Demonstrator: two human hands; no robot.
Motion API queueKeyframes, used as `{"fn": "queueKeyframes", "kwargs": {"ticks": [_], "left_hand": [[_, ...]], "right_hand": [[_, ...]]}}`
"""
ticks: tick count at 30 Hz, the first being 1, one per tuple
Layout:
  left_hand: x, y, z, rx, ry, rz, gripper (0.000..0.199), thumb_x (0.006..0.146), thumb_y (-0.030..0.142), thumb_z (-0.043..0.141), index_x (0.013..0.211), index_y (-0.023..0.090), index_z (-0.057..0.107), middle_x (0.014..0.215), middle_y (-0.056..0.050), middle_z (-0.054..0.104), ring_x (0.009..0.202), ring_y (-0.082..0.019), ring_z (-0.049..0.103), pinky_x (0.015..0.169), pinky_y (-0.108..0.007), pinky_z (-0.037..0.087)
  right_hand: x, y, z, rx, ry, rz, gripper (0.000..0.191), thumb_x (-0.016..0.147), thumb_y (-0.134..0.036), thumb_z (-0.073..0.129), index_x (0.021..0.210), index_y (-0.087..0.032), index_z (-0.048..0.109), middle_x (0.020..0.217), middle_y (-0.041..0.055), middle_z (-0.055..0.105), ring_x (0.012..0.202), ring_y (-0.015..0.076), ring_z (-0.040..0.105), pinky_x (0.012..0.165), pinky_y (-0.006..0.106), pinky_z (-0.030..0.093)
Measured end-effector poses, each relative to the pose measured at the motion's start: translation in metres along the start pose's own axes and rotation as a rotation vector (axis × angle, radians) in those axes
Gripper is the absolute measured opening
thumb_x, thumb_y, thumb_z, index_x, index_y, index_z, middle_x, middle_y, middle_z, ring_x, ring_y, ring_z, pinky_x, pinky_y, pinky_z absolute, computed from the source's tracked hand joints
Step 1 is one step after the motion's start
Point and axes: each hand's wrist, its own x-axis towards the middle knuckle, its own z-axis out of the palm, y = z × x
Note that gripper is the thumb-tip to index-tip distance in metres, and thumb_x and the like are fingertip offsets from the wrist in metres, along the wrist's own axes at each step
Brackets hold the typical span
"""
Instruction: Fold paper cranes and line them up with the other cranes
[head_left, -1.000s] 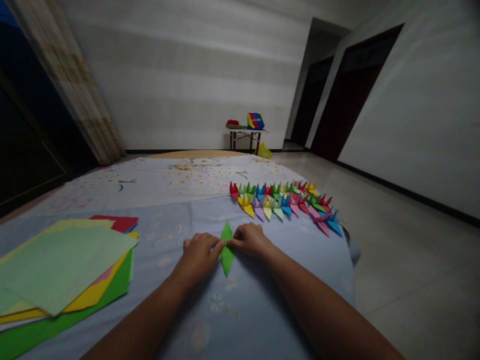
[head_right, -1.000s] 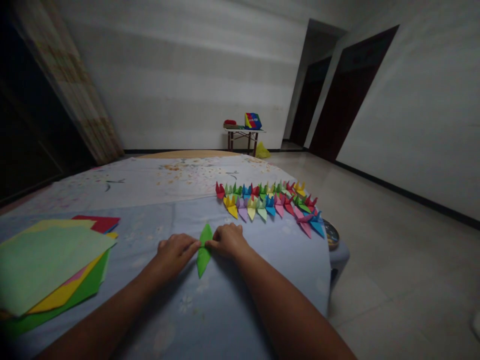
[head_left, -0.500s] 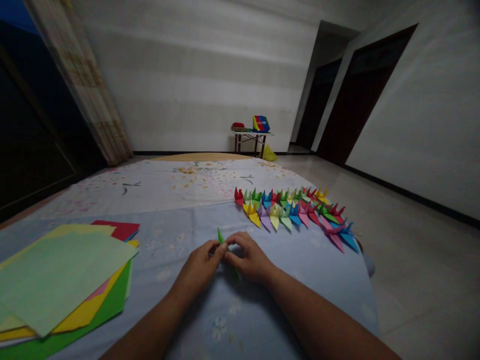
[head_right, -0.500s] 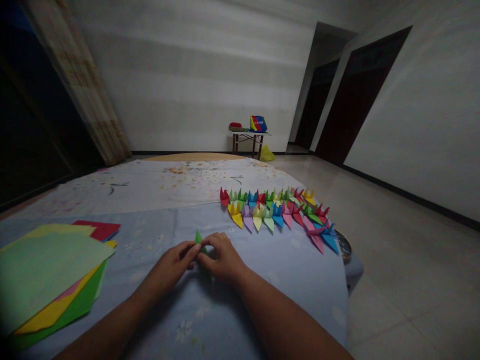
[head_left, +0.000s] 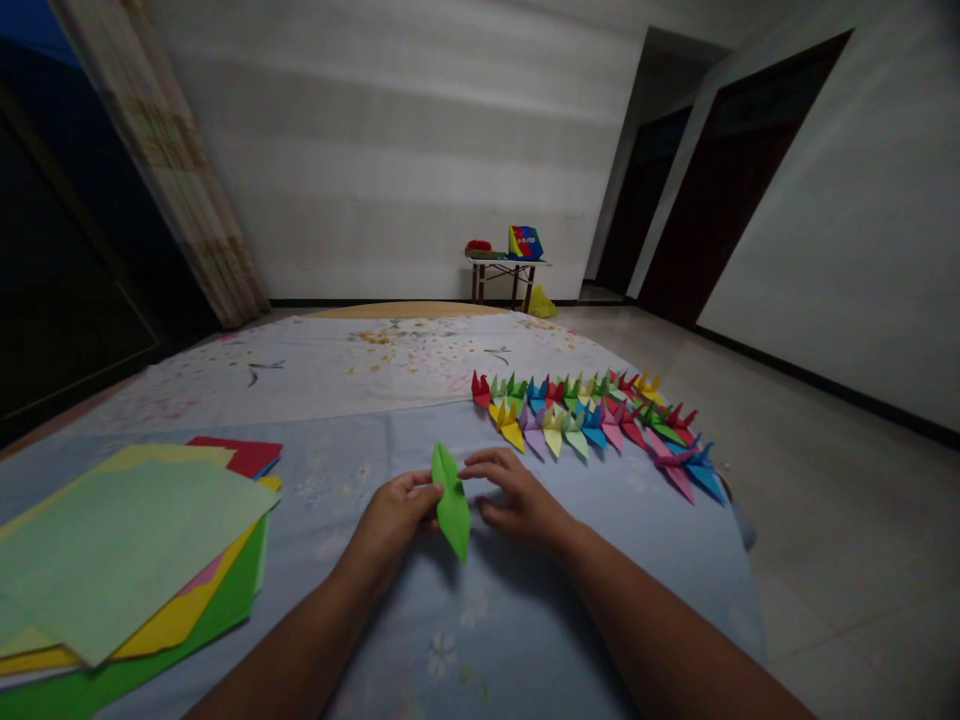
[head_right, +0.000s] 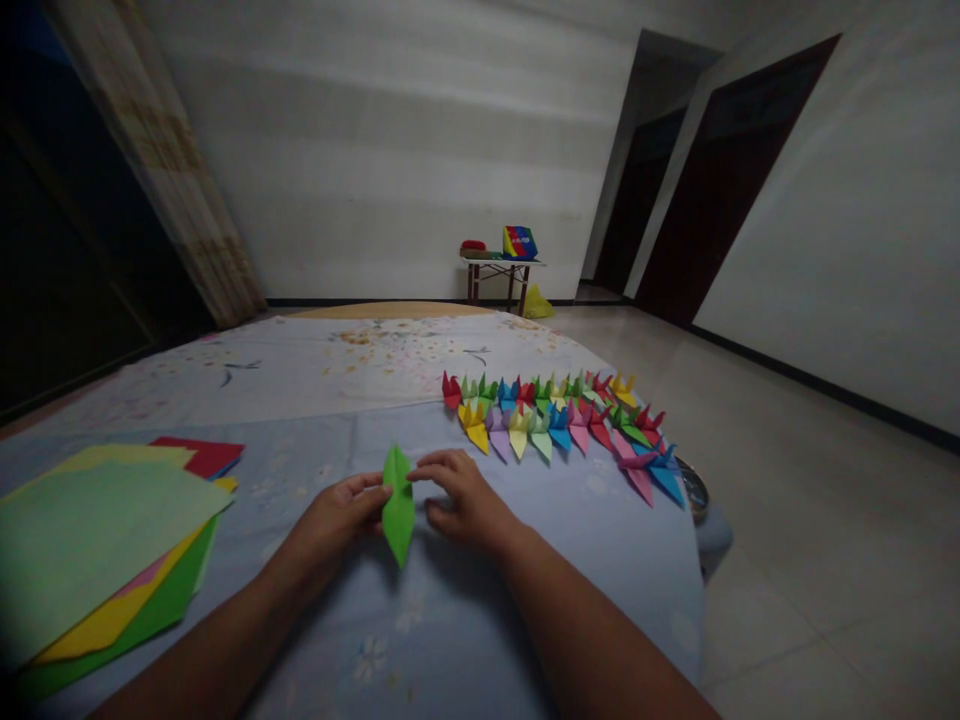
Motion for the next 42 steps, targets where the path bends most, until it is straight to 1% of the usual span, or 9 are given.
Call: {"fn": "queueKeyframes", "kwargs": {"ticks": [4,8,12,15,18,20,28,34,42], "left_hand": [[0.001,-0.002,0.000,0.168,-0.029,-0.013,0.041,0.068,0.041,0.060,0.096,0.012,0.055,0.061,-0.001,0.063,0.049,-0.013,0.056,0.048,-0.023,0.041],[0.004,0.001,-0.011,0.347,-0.032,0.023,0.036,0.067,0.039,0.061,0.091,0.013,0.057,0.059,-0.002,0.063,0.044,-0.014,0.054,0.047,-0.025,0.039],[0.004,0.007,-0.024,0.809,0.040,0.340,0.025,0.074,0.033,0.054,0.092,0.018,0.063,0.078,-0.005,0.067,0.067,-0.019,0.059,0.065,-0.030,0.043],[0.002,0.008,-0.025,1.002,-0.100,0.451,0.022,0.076,0.026,0.050,0.090,0.021,0.066,0.088,-0.005,0.066,0.079,-0.019,0.059,0.075,-0.030,0.042],[-0.002,0.006,-0.021,1.075,-0.335,0.488,0.021,0.076,0.022,0.050,0.090,0.024,0.066,0.088,-0.003,0.064,0.086,-0.018,0.057,0.078,-0.028,0.041],[-0.005,0.005,-0.019,1.112,-0.410,0.519,0.021,0.077,0.022,0.051,0.092,0.025,0.066,0.090,-0.002,0.062,0.089,-0.018,0.055,0.080,-0.028,0.041],[-0.014,0.012,-0.015,1.279,-0.313,0.576,0.023,0.078,0.021,0.053,0.098,0.025,0.062,0.098,-0.003,0.058,0.094,-0.020,0.051,0.083,-0.031,0.039],[-0.014,0.013,-0.010,1.340,-0.325,0.545,0.023,0.077,0.018,0.051,0.095,0.022,0.065,0.097,-0.006,0.063,0.092,-0.021,0.055,0.083,-0.031,0.039],[-0.005,0.022,-0.011,1.299,-0.456,0.533,0.023,0.073,0.017,0.052,0.088,0.025,0.068,0.091,-0.004,0.064,0.085,-0.020,0.057,0.078,-0.029,0.041]], "right_hand": [[-0.002,0.002,0.001,-0.148,-0.071,-0.104,0.027,0.076,-0.021,0.062,0.103,-0.027,0.062,0.107,0.0057,0.055,0.095,0.0176,0.049,0.083,0.035,0.039],[-0.002,0.000,0.002,-0.202,-0.118,-0.119,0.013,0.078,-0.025,0.063,0.090,-0.027,0.067,0.096,0.0046,0.061,0.090,0.0179,0.050,0.080,0.034,0.038],[-0.003,-0.005,-0.001,-0.184,-0.281,-0.088,0.015,0.076,-0.025,0.065,0.090,-0.027,0.069,0.089,0.0038,0.064,0.086,0.0176,0.052,0.077,0.032,0.038],[-0.003,-0.007,-0.004,-0.177,-0.370,-0.047,0.017,0.076,-0.027,0.065,0.092,-0.027,0.069,0.092,0.0040,0.065,0.088,0.0174,0.053,0.077,0.030,0.038],[-0.004,-0.005,-0.007,-0.160,-0.415,-0.025,0.020,0.076,-0.028,0.065,0.096,-0.027,0.068,0.097,0.0032,0.066,0.090,0.0170,0.054,0.079,0.030,0.039],[-0.004,-0.002,-0.008,-0.139,-0.414,-0.028,0.019,0.077,-0.027,0.064,0.095,-0.027,0.068,0.096,0.0019,0.067,0.089,0.0163,0.056,0.079,0.030,0.039],[-0.003,0.011,0.007,-0.091,-0.204,-0.083,0.013,0.079,-0.017,0.059,0.087,-0.021,0.068,0.093,0.0040,0.068,0.085,0.0154,0.061,0.078,0.028,0.041],[-0.004,0.011,0.009,-0.149,-0.265,-0.052,0.018,0.073,-0.009,0.060,0.085,-0.020,0.067,0.090,0.0033,0.067,0.086,0.0150,0.058,0.079,0.027,0.041],[-0.005,0.008,0.001,-0.198,-0.258,-0.038,0.013,0.073,-0.021,0.067,0.084,-0.026,0.070,0.089,0.0026,0.066,0.089,0.0181,0.050,0.079,0.032,0.037]]}}
